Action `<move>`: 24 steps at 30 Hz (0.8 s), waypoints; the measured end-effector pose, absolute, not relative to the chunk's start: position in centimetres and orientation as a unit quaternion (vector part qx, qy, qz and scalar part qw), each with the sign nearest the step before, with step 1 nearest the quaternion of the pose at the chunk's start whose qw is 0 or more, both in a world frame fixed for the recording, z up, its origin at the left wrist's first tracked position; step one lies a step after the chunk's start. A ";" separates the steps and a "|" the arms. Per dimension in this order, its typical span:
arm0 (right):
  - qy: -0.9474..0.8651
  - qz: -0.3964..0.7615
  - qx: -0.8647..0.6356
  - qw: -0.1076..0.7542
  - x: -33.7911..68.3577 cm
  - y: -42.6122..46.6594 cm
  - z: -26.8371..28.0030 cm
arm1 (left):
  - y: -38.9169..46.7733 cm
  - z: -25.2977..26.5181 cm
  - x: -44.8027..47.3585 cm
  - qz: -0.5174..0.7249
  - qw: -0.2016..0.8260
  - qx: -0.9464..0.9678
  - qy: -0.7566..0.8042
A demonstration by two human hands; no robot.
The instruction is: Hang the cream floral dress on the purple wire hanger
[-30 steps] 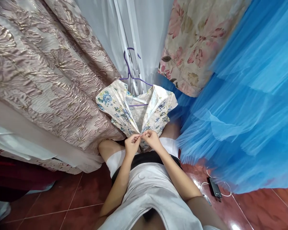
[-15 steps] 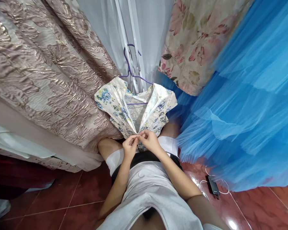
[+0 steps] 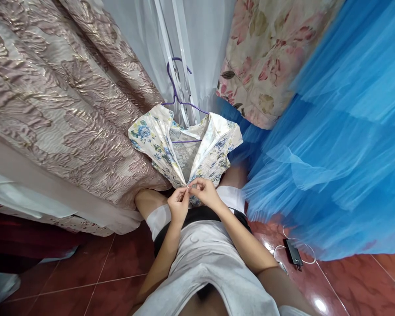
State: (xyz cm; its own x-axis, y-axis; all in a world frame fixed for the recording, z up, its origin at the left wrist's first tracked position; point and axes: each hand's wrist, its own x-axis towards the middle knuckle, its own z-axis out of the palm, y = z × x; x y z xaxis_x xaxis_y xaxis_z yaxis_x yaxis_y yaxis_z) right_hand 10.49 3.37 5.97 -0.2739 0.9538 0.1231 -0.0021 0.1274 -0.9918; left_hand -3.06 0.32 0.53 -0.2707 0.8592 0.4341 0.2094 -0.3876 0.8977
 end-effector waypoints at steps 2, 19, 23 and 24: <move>-0.605 0.519 -0.398 0.454 10.5 3.3 6.0 | 0.2 0.6 -3.3 0.615 0.214 0.567 0.505; -0.620 0.448 -0.453 0.458 9.3 2.5 4.9 | 1.5 2.1 -4.2 0.601 0.092 0.616 0.501; -0.550 0.497 -0.445 0.503 9.2 2.5 5.5 | 2.2 2.3 -3.4 0.585 0.099 0.627 0.504; -0.540 0.486 -0.446 0.522 9.2 2.6 5.8 | 2.3 2.3 -3.0 0.582 0.106 0.629 0.505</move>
State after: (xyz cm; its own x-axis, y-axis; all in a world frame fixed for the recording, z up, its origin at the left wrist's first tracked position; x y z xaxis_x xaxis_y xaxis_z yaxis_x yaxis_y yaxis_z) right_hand 9.24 2.60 5.84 -0.0563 0.9899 0.1301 -0.0258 0.1288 -0.9913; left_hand -3.04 2.30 2.32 -0.1868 0.7579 0.6251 0.5119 -0.4680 0.7204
